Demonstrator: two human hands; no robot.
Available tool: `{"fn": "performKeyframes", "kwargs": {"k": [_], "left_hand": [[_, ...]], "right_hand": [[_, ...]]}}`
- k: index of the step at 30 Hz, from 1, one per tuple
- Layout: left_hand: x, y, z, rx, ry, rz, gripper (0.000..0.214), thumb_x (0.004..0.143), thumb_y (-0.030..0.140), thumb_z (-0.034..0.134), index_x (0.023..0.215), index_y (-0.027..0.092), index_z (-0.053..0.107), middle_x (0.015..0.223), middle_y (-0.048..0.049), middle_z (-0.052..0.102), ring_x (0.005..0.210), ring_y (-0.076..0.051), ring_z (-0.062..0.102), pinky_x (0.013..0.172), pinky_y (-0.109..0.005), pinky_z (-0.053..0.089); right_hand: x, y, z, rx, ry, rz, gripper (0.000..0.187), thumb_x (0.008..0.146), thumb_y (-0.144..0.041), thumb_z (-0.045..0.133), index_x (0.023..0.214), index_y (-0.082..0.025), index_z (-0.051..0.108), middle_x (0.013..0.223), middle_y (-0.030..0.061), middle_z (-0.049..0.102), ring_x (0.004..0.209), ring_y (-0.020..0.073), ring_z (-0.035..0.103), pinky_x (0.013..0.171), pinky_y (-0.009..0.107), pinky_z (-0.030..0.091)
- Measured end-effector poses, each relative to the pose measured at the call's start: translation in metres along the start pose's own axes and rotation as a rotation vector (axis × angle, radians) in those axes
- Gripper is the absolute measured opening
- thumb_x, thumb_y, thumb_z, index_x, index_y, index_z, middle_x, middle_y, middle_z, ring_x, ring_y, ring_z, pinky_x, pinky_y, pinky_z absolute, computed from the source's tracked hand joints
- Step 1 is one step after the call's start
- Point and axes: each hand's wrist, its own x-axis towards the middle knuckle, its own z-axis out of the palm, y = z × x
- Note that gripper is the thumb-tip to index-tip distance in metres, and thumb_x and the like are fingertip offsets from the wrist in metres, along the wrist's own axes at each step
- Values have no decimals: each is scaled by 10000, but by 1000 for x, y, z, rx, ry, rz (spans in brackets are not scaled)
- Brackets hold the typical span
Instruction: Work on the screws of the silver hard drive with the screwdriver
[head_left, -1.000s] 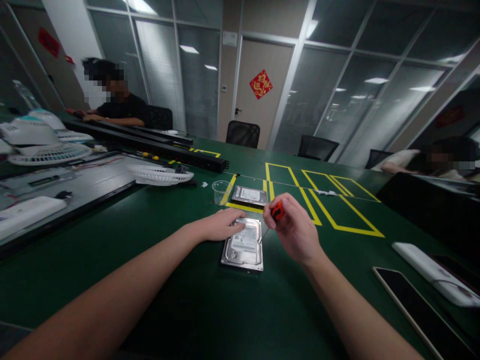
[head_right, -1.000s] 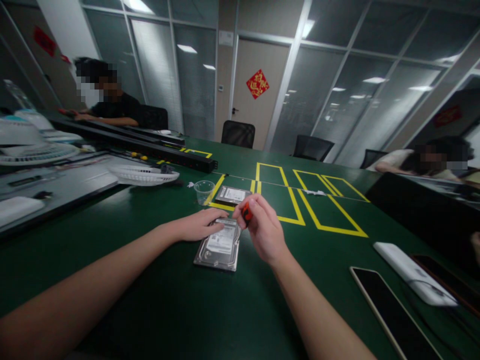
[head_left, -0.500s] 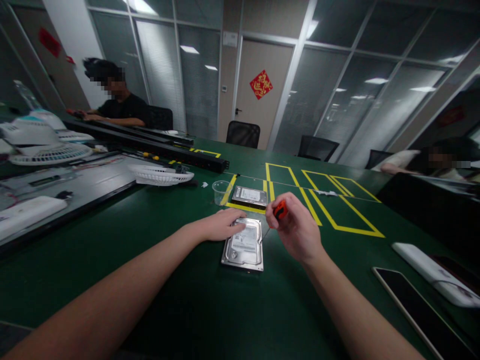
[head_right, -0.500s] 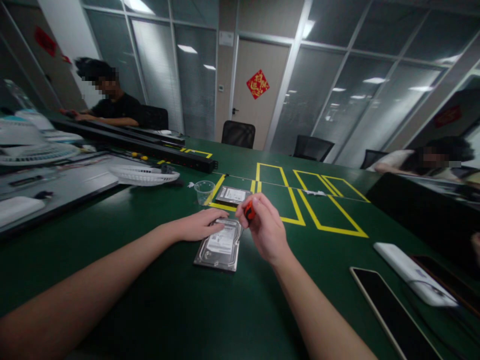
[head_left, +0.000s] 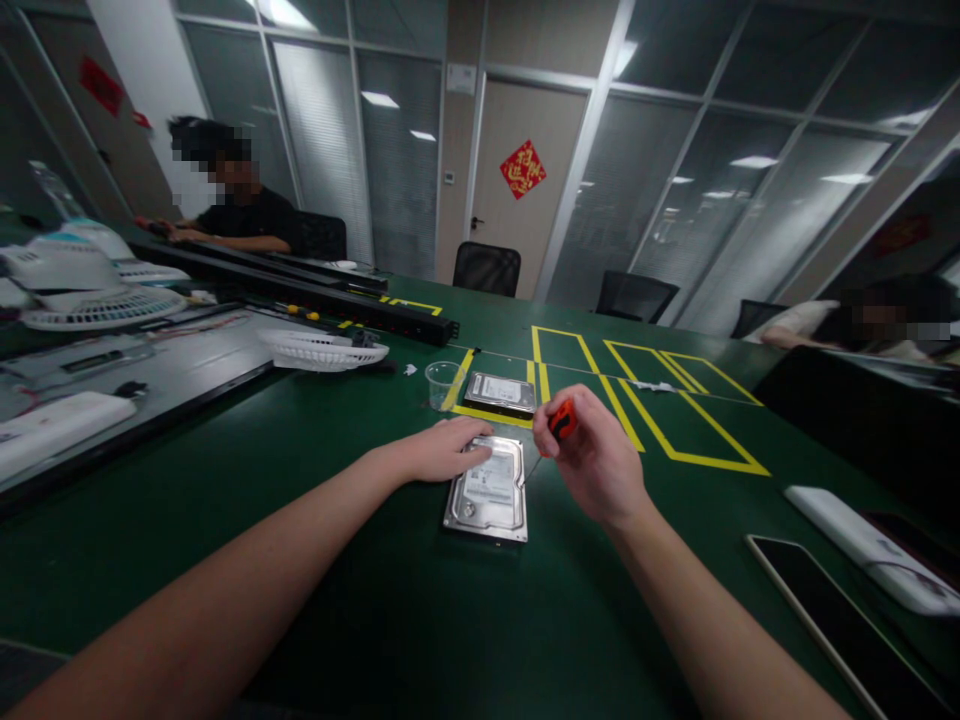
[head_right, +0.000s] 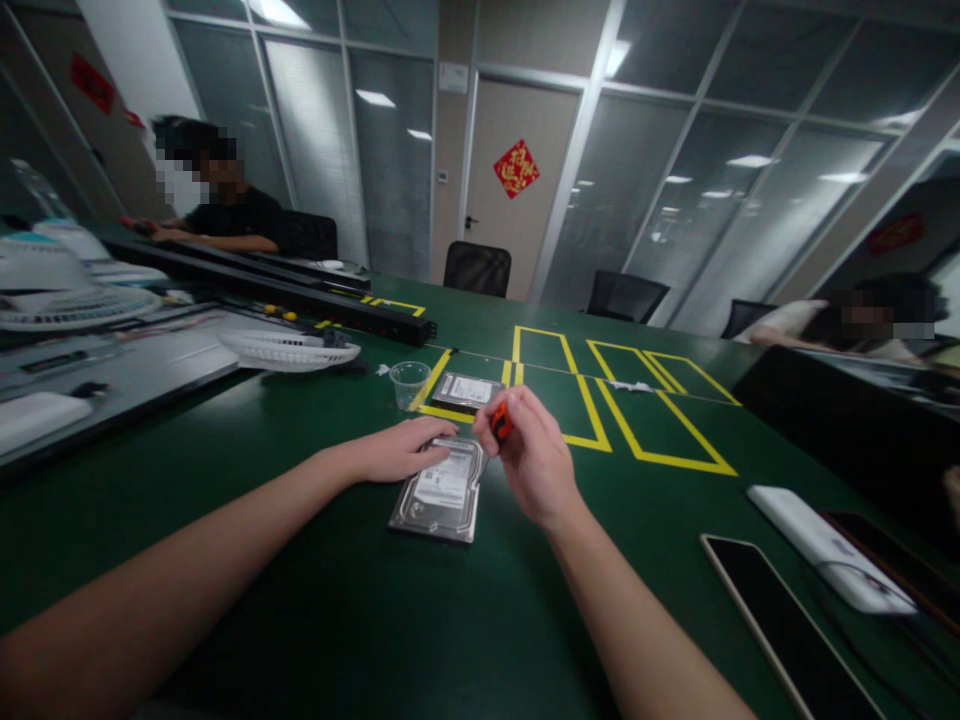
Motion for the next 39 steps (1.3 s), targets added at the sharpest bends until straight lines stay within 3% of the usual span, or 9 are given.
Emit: {"fn": "performKeyframes", "kwargs": {"k": [39], "left_hand": [[0, -2, 2, 0, 18, 12, 411, 1051, 509, 457, 1337, 240, 578, 1368, -102, 633, 1245, -283, 588, 1061, -425, 441]], "right_hand": [[0, 0, 1, -59, 8, -15, 258, 1039, -366, 494, 1006, -212, 697, 759, 26, 618, 624, 164, 472, 617, 317, 363]]}}
